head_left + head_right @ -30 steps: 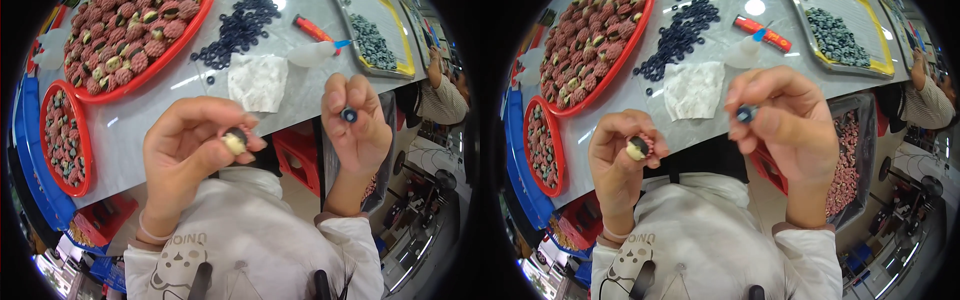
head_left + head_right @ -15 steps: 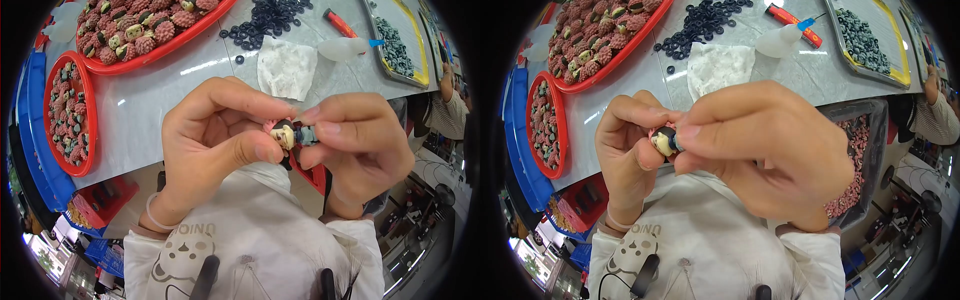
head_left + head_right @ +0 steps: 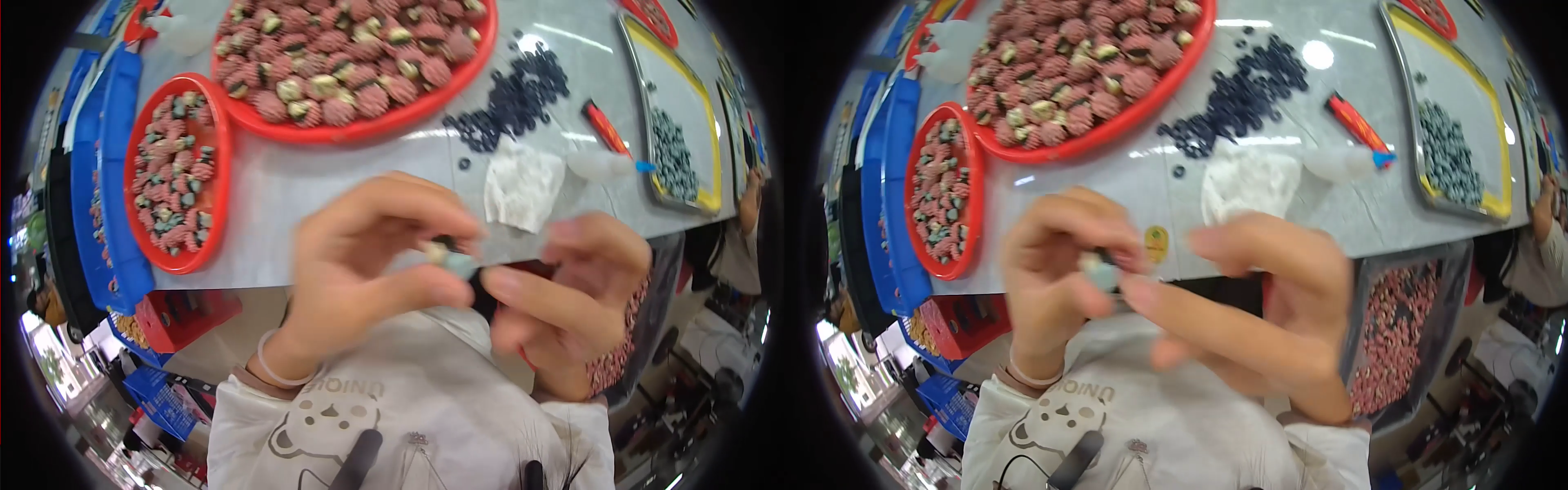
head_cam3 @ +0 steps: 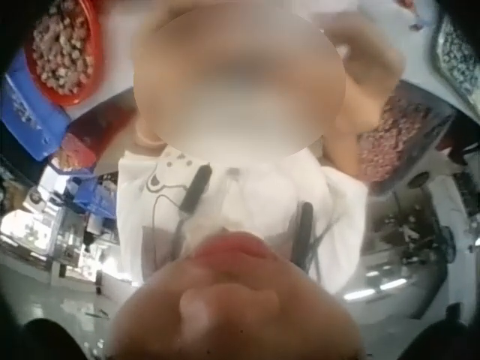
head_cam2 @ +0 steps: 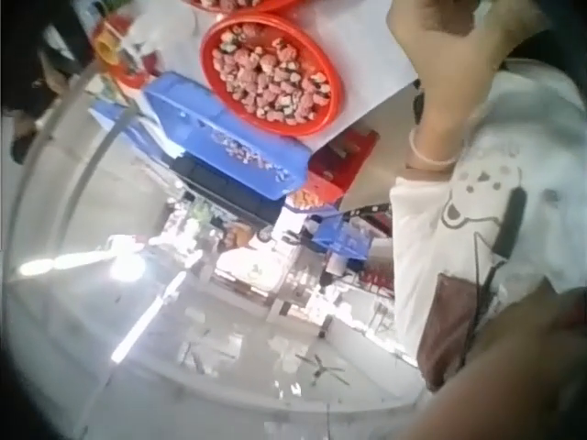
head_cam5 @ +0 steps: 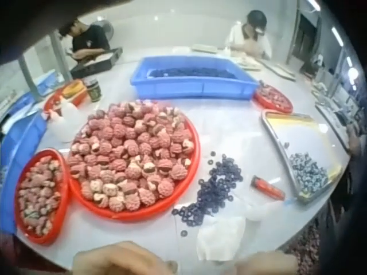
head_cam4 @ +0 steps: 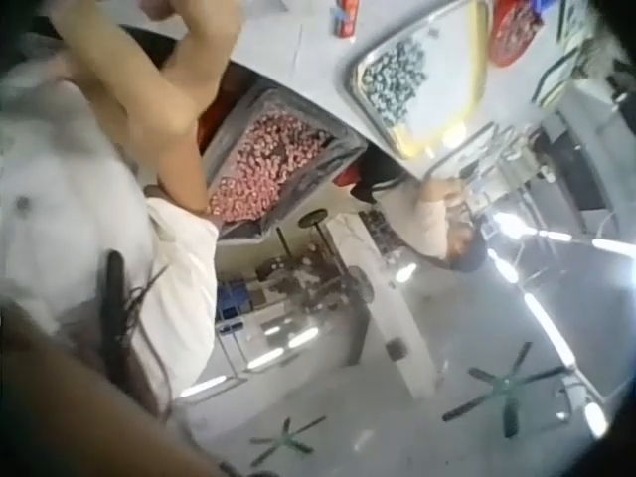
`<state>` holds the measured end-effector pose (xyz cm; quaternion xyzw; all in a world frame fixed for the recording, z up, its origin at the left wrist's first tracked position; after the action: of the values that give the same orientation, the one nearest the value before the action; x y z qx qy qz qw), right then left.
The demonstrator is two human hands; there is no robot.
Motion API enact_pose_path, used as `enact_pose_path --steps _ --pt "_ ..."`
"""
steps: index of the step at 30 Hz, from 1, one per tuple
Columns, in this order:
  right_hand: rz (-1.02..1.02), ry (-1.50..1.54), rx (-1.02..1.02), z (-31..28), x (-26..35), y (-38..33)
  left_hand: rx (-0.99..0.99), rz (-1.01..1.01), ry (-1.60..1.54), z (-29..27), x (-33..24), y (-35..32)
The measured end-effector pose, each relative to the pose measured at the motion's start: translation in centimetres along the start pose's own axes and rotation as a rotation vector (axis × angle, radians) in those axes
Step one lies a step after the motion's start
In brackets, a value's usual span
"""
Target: The person assembles small figurines by picking up parts from trays, applying glue with a squeeze bottle, attaching the components together by hand, and wiping them with a cloth.
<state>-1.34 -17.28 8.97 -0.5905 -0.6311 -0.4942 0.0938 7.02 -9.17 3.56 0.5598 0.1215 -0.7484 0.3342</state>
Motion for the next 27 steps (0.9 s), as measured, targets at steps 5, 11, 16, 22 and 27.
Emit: enact_pose_path --steps 5,11,16,22,27 --pt "0.133 -0.024 -0.556 -9.8 -5.3 -4.3 -0.764 0.12 0.659 -11.7 -10.5 -2.4" --pt "0.406 -0.137 -0.275 -6.5 -10.3 -1.1 -0.142 0.282 1.498 -5.9 -7.8 6.2" --pt "0.457 -0.127 -0.182 -5.0 -11.2 -1.1 -0.19 -0.084 1.595 -9.7 -5.1 8.9" --pt "0.52 0.192 -0.389 -7.4 -11.0 -2.9 -0.342 0.199 0.724 -7.6 -7.1 6.0" --pt "0.541 0.409 -0.316 -7.1 -9.5 -3.0 -0.17 -0.054 -0.005 -2.8 -0.5 2.2"
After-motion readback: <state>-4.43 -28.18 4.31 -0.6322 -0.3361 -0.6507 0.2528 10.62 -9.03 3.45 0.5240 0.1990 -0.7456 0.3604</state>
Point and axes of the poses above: each hand's wrist, its own y-axis towards the middle knuckle, its own z-axis out of the palm, x = y × z, the point moved 10 cm from there along y, towards the middle knuckle, and after that the axes turned 3 degrees about -x, right-handed, at the moved point
